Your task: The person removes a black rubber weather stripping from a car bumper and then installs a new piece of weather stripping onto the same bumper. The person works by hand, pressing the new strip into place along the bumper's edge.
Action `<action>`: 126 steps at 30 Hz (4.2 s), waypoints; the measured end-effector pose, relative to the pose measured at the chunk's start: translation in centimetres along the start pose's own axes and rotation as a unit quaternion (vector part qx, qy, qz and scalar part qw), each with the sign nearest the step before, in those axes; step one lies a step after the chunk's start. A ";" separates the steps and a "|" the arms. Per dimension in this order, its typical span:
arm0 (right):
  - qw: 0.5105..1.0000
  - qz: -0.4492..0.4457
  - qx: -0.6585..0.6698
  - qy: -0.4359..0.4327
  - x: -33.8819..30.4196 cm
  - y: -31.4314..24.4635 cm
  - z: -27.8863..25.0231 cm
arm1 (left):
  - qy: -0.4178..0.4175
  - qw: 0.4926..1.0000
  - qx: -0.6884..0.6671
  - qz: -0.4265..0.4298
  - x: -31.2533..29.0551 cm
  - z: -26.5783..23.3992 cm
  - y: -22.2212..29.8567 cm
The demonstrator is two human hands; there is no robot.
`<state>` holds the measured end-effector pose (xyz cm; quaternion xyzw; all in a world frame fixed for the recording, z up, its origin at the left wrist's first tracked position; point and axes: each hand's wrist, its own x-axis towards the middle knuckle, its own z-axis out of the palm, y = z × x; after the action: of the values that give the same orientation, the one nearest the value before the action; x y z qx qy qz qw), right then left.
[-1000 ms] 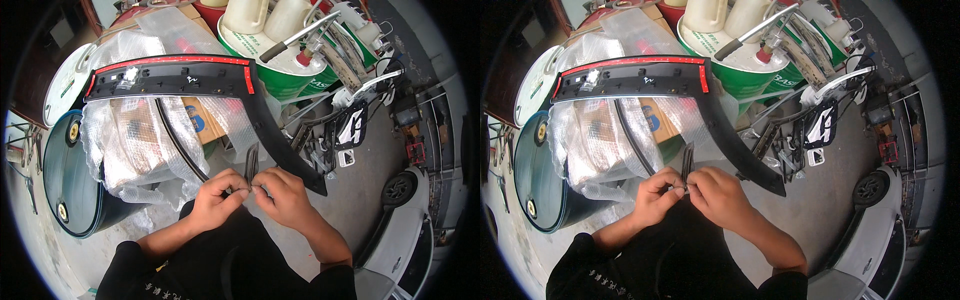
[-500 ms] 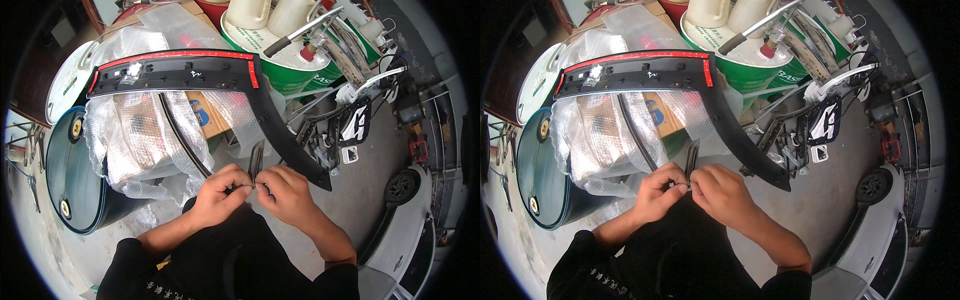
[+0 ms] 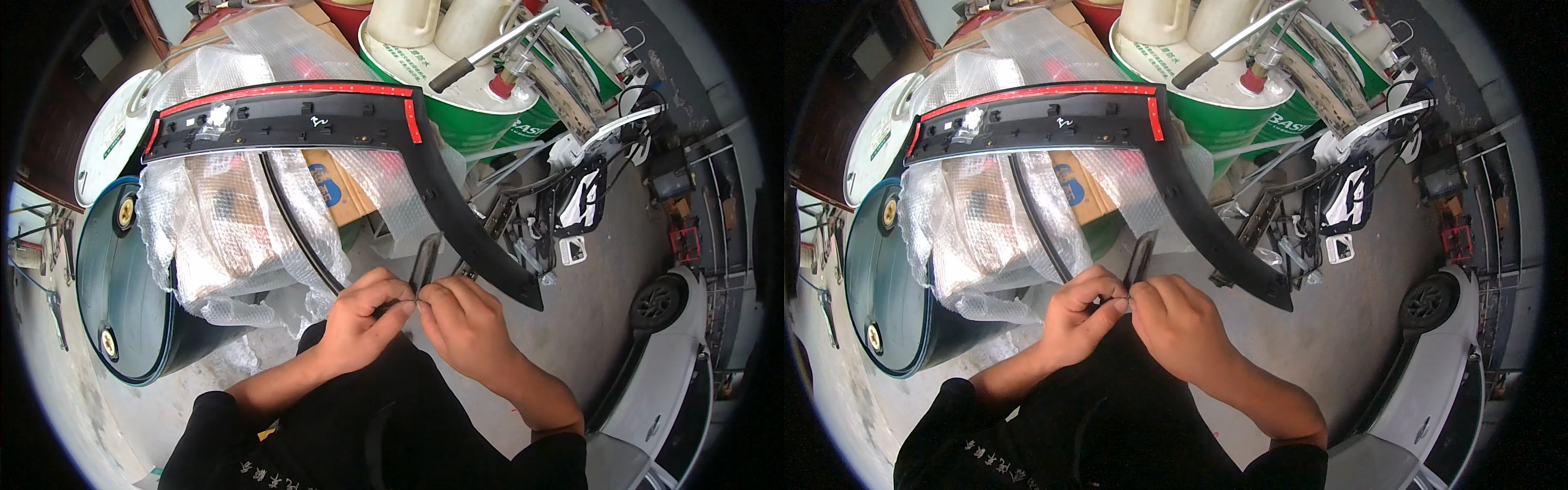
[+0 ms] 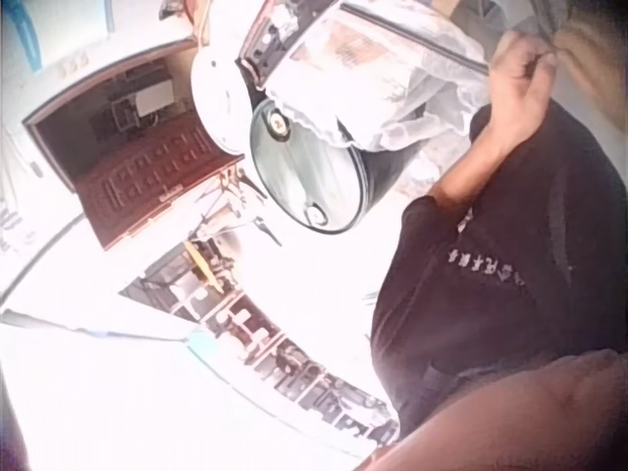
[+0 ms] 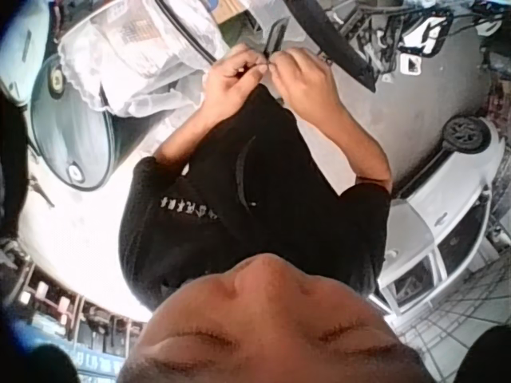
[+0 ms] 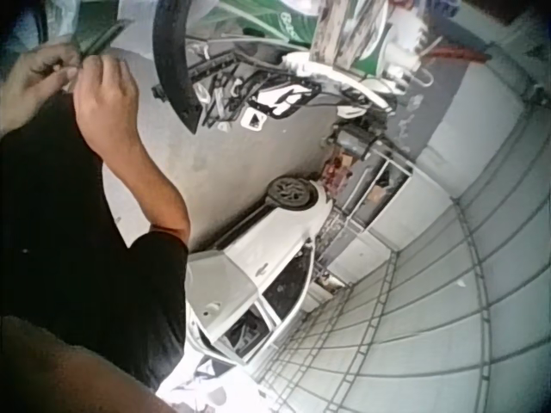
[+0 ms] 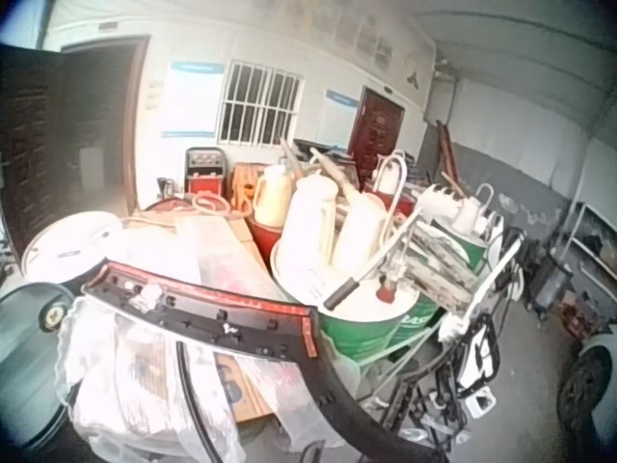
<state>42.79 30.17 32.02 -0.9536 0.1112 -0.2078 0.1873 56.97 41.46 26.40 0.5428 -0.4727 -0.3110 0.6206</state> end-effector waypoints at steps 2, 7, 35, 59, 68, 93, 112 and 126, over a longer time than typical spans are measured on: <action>1.000 -0.002 -0.013 0.001 -0.1 -0.1 -0.1 | -0.002 1.000 0.001 0.017 0.2 0.0 0.1; 0.999 -0.014 -0.027 0.032 -0.2 0.3 0.4 | -0.019 0.999 0.000 0.034 0.2 0.3 0.5; 0.999 0.032 0.035 0.009 0.3 1.8 -0.1 | 0.021 0.981 -0.131 -0.138 -0.6 1.3 -0.6; 0.912 0.204 0.355 0.031 -0.1 1.8 2.2 | -0.013 0.996 -0.035 -0.078 0.3 -0.4 -0.4; 0.912 0.193 0.361 0.030 0.1 1.0 2.6 | -0.005 0.999 0.041 -0.006 0.2 -1.0 0.1; 0.700 0.105 0.668 -0.230 4.4 0.7 2.3 | -0.061 0.996 0.038 0.053 -1.3 -7.8 3.6; 0.881 -0.229 0.406 -0.080 4.2 -4.8 4.4 | 0.294 0.843 0.450 -0.023 -10.7 -0.4 12.0; 0.896 -0.240 0.329 -0.179 1.6 -4.1 4.8 | 0.338 0.817 0.463 -0.063 -13.6 3.6 9.0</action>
<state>46.91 34.93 30.19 -0.8564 -0.2311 -0.0971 0.4514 47.61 54.28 31.57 0.8660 -0.2856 0.1095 0.3956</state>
